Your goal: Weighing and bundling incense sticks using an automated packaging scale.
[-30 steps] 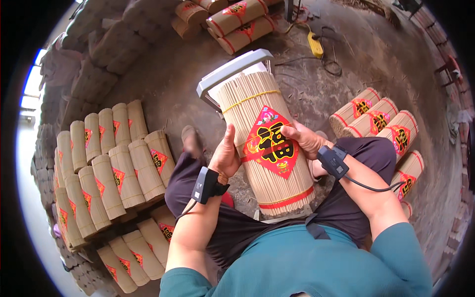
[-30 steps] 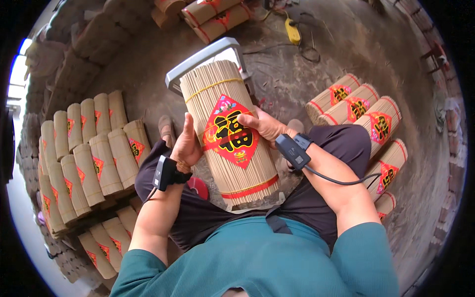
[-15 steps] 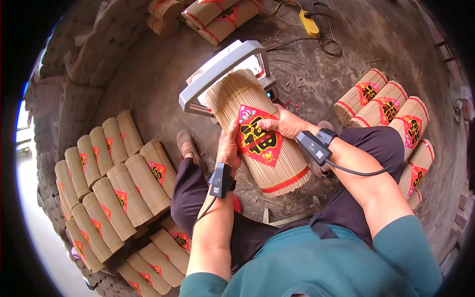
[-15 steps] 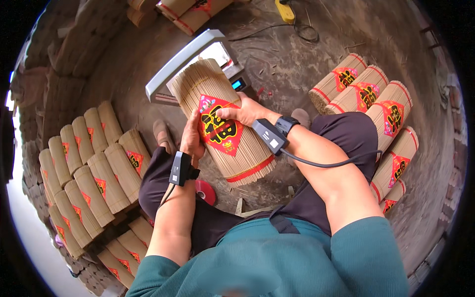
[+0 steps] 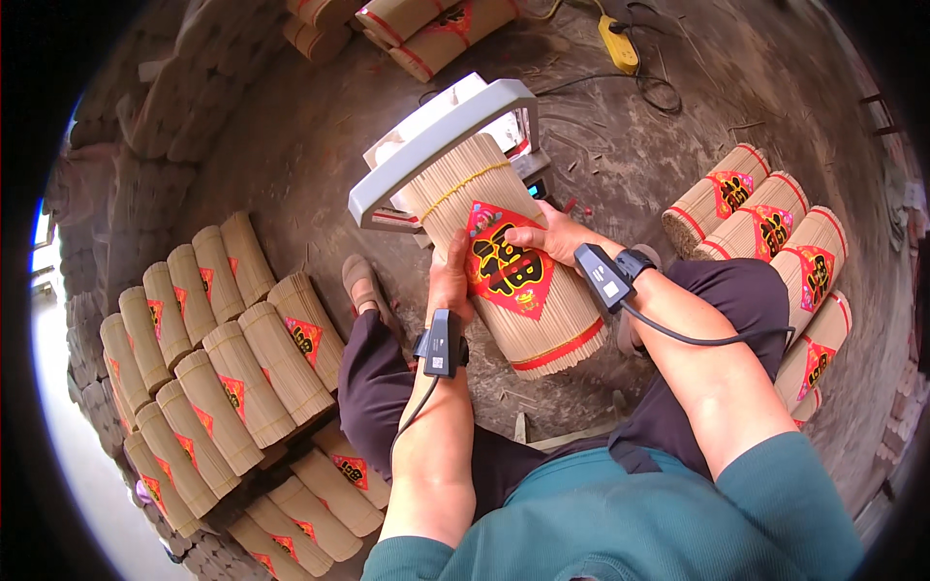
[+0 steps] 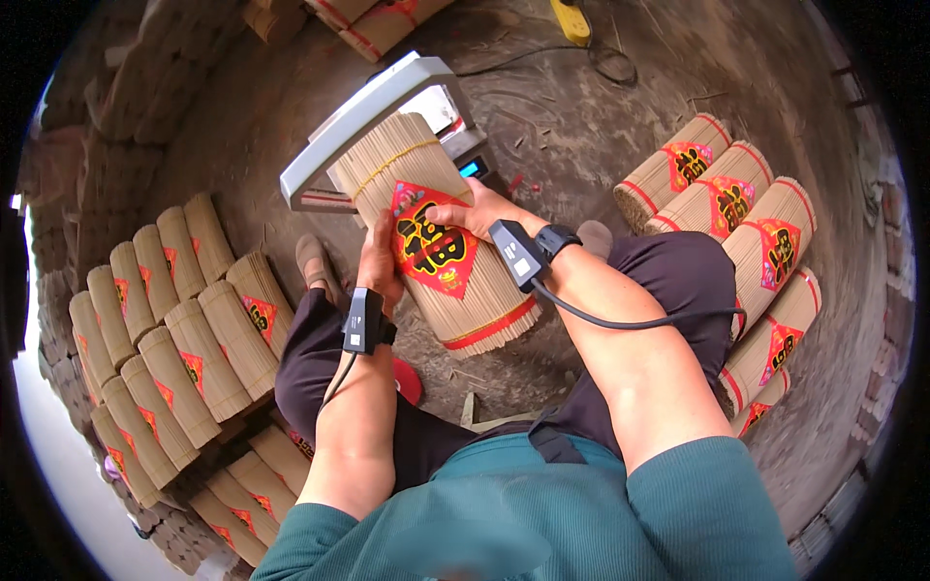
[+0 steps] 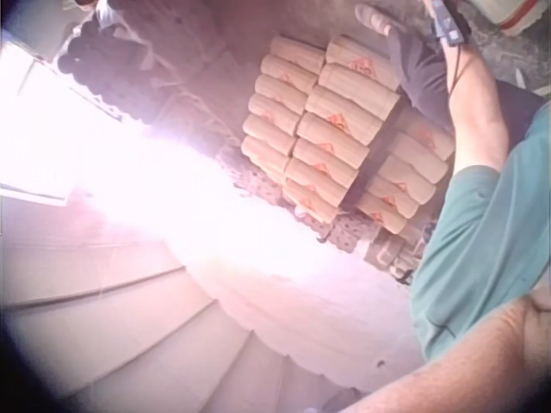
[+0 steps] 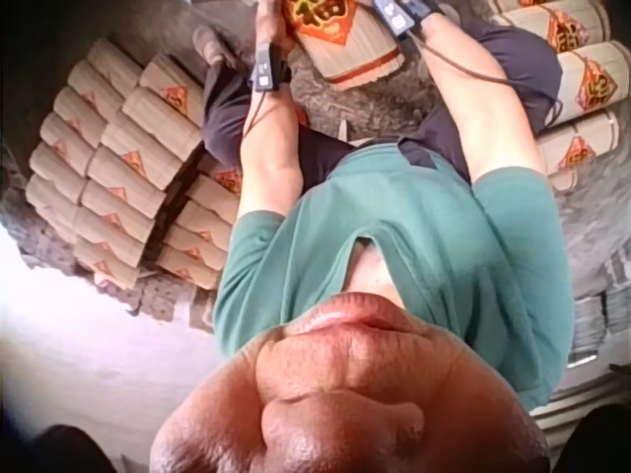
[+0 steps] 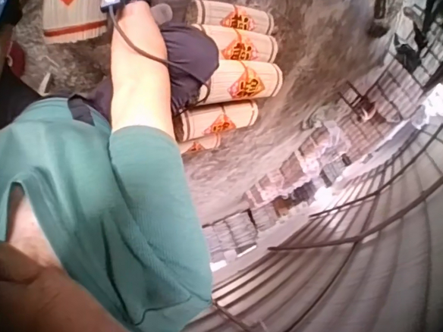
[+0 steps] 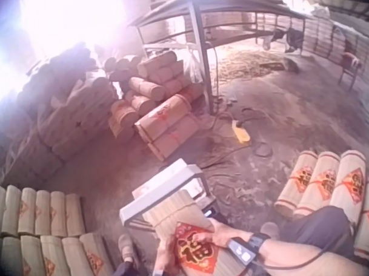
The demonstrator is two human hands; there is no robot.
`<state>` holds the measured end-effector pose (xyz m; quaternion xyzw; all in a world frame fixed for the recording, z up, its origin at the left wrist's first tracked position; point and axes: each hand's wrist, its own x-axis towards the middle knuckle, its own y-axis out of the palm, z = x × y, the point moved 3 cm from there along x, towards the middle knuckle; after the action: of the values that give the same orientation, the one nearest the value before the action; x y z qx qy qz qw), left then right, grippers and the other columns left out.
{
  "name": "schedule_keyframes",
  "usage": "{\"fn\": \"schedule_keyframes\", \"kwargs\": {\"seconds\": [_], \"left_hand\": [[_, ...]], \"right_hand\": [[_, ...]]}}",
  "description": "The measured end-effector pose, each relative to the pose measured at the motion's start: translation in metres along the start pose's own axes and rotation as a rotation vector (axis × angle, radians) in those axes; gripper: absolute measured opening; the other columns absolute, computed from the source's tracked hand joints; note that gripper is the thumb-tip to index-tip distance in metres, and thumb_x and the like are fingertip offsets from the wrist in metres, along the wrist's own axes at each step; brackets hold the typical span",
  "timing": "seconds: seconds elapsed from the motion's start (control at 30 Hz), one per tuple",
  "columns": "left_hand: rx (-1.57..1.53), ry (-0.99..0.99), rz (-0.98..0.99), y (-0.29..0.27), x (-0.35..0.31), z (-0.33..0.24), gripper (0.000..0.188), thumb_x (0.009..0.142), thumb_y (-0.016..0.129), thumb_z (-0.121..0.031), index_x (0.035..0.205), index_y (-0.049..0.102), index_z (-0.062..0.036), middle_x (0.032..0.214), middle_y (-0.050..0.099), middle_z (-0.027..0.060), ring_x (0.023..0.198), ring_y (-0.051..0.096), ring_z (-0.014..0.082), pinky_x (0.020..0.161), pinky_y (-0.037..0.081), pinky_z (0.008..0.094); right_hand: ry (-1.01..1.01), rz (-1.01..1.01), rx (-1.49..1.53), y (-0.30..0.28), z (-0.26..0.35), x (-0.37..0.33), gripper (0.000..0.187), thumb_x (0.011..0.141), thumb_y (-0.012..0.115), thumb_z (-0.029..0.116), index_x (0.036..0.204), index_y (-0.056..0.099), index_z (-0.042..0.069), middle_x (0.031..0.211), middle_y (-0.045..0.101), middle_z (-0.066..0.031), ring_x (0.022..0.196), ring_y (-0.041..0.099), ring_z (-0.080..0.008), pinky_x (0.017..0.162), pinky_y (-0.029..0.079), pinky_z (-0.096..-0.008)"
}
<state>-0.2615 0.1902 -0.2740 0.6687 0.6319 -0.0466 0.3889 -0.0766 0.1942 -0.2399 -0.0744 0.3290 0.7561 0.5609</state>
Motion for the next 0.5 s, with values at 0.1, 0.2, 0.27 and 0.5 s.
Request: {"fn": "schedule_keyframes", "kwargs": {"seconds": [0.1,0.2,0.27,0.5], "left_hand": [[0.012,0.019,-0.004,0.012,-0.006,-0.002,0.067,0.082,0.072,-0.043,0.128,0.045,-0.0032,0.117,0.061,0.0097,0.101,0.062,0.0189,0.088,0.051,0.0340],[0.048,0.024,-0.017,0.009,-0.007,-0.001,0.067,0.082,0.072,-0.043,0.128,0.045,-0.0027,0.117,0.061,0.0106,0.101,0.062,0.0190,0.087,0.051,0.0340],[0.043,0.034,-0.007,0.012,-0.009,-0.002,0.067,0.082,0.072,-0.042,0.128,0.045,-0.0018,0.116,0.061,0.0109,0.100,0.062,0.0191,0.086,0.051,0.0338],[0.084,0.025,-0.081,0.016,-0.010,-0.006,0.061,0.083,0.071,-0.037,0.126,0.047,-0.0008,0.113,0.063,0.0114,0.097,0.063,0.0191,0.084,0.051,0.0340]], "right_hand": [[0.035,-0.019,-0.026,-0.006,-0.001,-0.004,0.100,0.068,0.082,0.047,0.139,0.030,0.000,0.129,0.052,-0.0144,0.118,0.051,-0.0216,0.102,0.041,-0.0361],[0.044,-0.070,-0.007,0.000,0.001,-0.007,0.089,0.070,0.083,0.038,0.134,0.036,-0.003,0.123,0.056,-0.0148,0.113,0.055,-0.0223,0.099,0.045,-0.0358],[0.051,-0.042,0.037,-0.002,-0.001,-0.008,0.090,0.070,0.083,0.039,0.134,0.036,-0.004,0.123,0.056,-0.0152,0.113,0.055,-0.0225,0.099,0.045,-0.0357],[0.061,-0.057,-0.006,-0.016,-0.023,0.004,0.101,0.067,0.083,0.049,0.137,0.033,-0.003,0.125,0.055,-0.0169,0.114,0.054,-0.0230,0.099,0.044,-0.0363]]}}
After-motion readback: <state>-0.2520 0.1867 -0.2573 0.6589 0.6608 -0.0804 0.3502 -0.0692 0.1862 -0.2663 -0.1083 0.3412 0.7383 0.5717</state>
